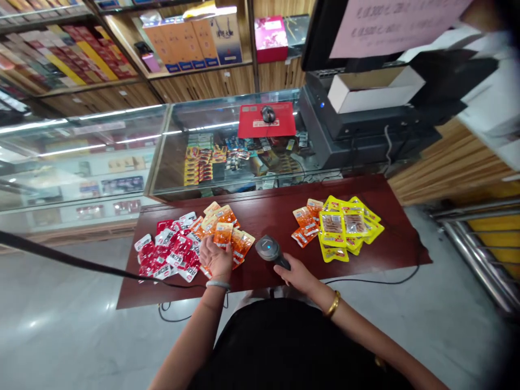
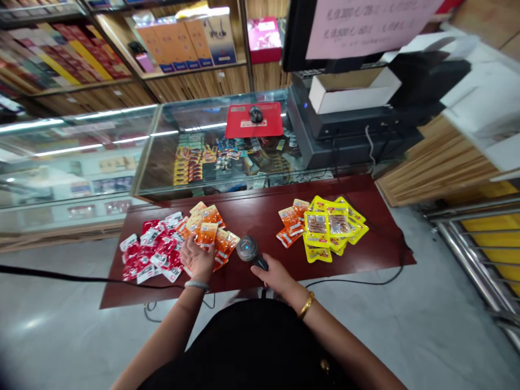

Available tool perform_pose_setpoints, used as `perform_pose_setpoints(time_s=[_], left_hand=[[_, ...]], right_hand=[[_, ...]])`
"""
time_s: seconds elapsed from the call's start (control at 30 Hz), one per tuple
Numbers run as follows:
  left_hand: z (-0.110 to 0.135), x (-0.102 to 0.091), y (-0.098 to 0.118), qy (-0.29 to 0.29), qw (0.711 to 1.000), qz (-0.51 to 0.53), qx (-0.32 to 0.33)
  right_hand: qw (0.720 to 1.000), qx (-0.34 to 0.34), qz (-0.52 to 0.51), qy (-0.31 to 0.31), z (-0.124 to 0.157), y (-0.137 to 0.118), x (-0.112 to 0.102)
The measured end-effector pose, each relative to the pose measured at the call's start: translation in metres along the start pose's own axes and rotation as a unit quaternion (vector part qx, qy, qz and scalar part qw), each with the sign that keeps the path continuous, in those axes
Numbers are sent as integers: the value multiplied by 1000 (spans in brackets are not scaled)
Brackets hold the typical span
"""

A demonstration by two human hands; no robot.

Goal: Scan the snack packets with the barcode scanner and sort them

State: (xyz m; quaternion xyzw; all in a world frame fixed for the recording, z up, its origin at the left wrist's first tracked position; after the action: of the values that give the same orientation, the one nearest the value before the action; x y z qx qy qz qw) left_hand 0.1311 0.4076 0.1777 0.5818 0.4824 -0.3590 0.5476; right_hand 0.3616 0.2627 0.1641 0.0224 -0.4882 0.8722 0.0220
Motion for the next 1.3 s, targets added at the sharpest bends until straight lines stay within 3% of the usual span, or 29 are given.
perform_pose_setpoints(time_s=[0.07,0.17,0.27,0.33,0.47,0.6,0.73,0.83,0.9,1.0,1.07,1.13,1.3], left_hand=[[5,8,39,-28,995,19,90],[18,33,106,-120,972,54,196],[31,66,172,-215,940,63,258],[35,87,209,-253,929,54,264],[29,119,256,-273,933,24,235],[17,138,278,-267,935,12,235],[10,150,277,-316,923,32,219],[14,152,260,-377,902,156,144],[21,152,241,-421,861,280,52],[34,150,208,-472,751,452,-93],[38,144,185,-476,684,530,-157],[34,136,162,-459,650,577,-185],[15,107,111,-387,641,625,-222]], right_hand=[[999,6,-21,28,5,5,-13],[996,13,-55,73,14,11,-36],[989,16,-80,121,27,17,-62],[984,22,-90,154,37,23,-79],[973,41,-98,204,57,35,-104],[965,49,-118,228,69,44,-114],[962,45,-137,232,71,50,-115],[965,51,-133,220,66,51,-112],[971,50,-124,200,60,47,-108],[982,44,-98,155,47,35,-95],[990,33,-74,118,35,24,-82],[995,21,-54,79,21,14,-67],[1000,12,-22,15,-7,-2,-25]])
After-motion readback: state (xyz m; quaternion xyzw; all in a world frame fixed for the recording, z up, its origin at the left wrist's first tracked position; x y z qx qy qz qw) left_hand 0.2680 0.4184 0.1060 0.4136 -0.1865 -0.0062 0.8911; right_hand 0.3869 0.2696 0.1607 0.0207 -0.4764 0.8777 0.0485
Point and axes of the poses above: each hand's wrist, its own z-axis away from the middle knuckle, its own x-axis out of the palm, y = z × x, the point moved 7 cm from there along -z, towards the middle knuckle, and after that the axes turned 3 degrees about x, right-handed, at the moved point
